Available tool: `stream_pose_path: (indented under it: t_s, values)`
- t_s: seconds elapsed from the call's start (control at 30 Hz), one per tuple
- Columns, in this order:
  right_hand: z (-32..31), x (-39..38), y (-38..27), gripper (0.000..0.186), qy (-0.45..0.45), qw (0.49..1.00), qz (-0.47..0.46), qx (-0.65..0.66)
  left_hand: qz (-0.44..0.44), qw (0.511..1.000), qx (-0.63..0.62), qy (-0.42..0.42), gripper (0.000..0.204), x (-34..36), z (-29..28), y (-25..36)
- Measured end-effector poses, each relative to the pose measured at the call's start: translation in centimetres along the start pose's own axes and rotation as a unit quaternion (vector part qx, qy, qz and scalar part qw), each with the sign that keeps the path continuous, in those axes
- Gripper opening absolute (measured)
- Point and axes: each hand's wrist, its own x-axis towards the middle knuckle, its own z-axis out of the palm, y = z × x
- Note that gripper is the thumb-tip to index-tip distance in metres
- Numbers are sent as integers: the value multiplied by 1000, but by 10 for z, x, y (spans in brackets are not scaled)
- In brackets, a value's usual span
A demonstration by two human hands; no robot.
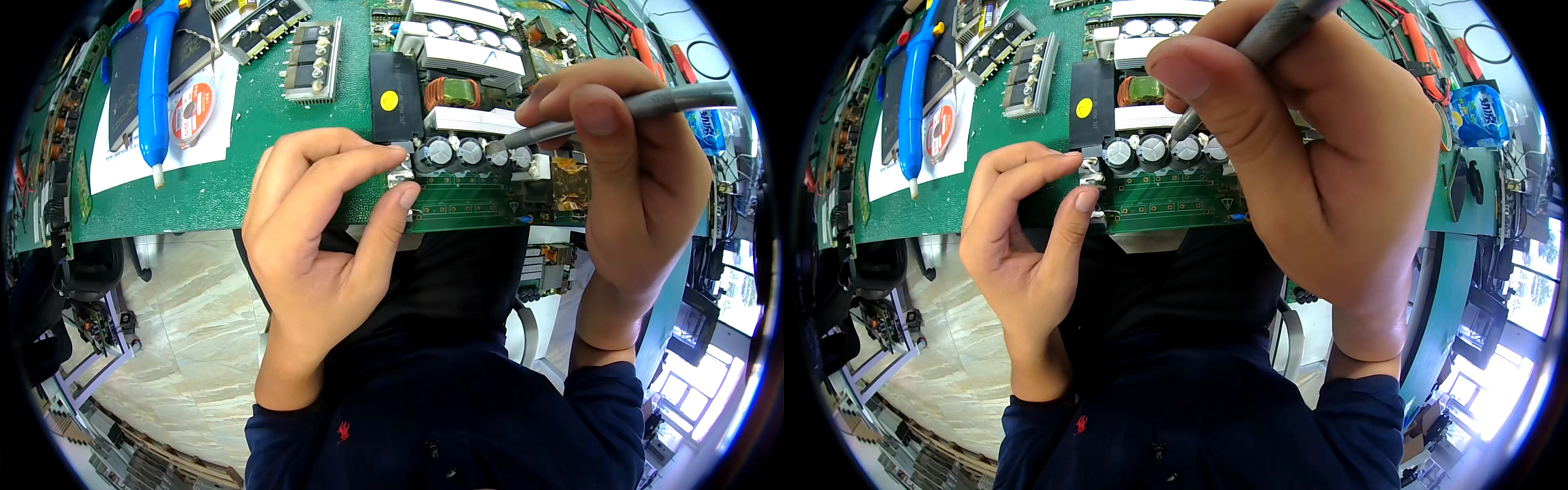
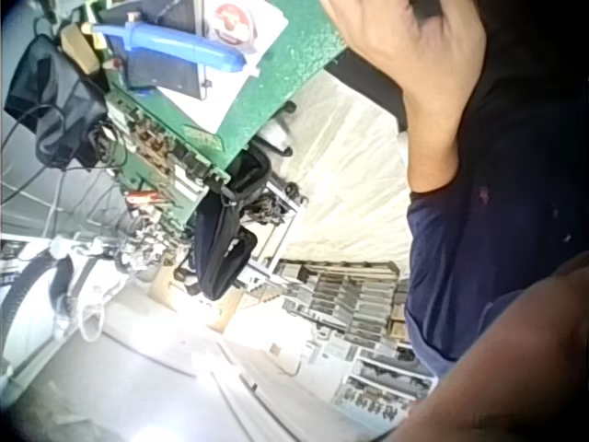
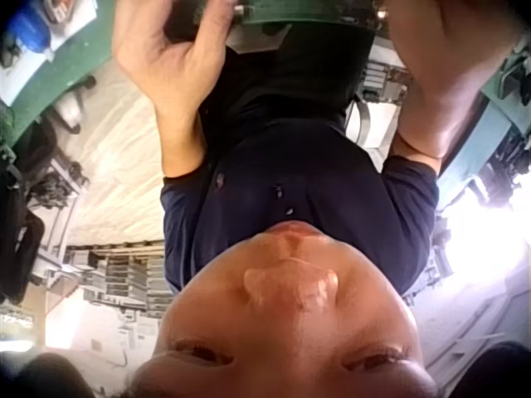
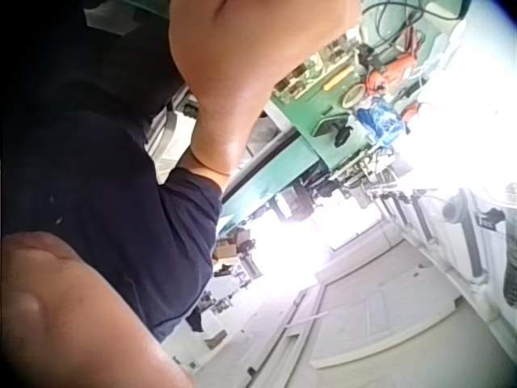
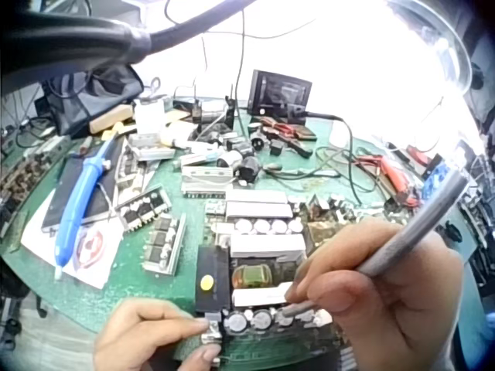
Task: The person uses a tool to work on components on a circuit board, flips the board over to see the underside, and then picks up a soldering iron.
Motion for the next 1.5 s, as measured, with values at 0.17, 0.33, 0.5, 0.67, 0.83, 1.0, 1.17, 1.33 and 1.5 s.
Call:
stream_pose_path:
  t_s: [0.17,0.33,0.5,0.67,0.83,1.0,1.17,1.33,1.5]
  values:
    - [1,-1,0,27,-2,1000,-5,0,2,1000,-4,3,24,0,0,-1]
    - [1,0,2,24,-13,999,-42,-19,-2,1000,-4,2,24,1,-1,0]
    - [6,-1,-3,25,-2,999,-20,-36,0,1000,-3,3,24,1,0,0]
    - [10,4,-6,27,7,999,-6,-52,8,1000,2,4,24,1,1,-1]
    - [7,11,-6,30,-32,995,-56,-76,12,1000,4,2,25,2,2,-1]
    - [6,12,-5,31,-42,996,-39,-61,15,1000,7,-1,25,1,-2,-3]
    - [2,8,-4,31,-29,997,-18,-70,16,1000,7,1,25,1,-2,-3]
    - [3,7,-5,29,-28,996,-28,-74,20,1000,7,0,25,1,-1,-4]
    - [5,9,-7,27,-54,993,-59,-84,22,1000,6,4,25,1,0,-5]
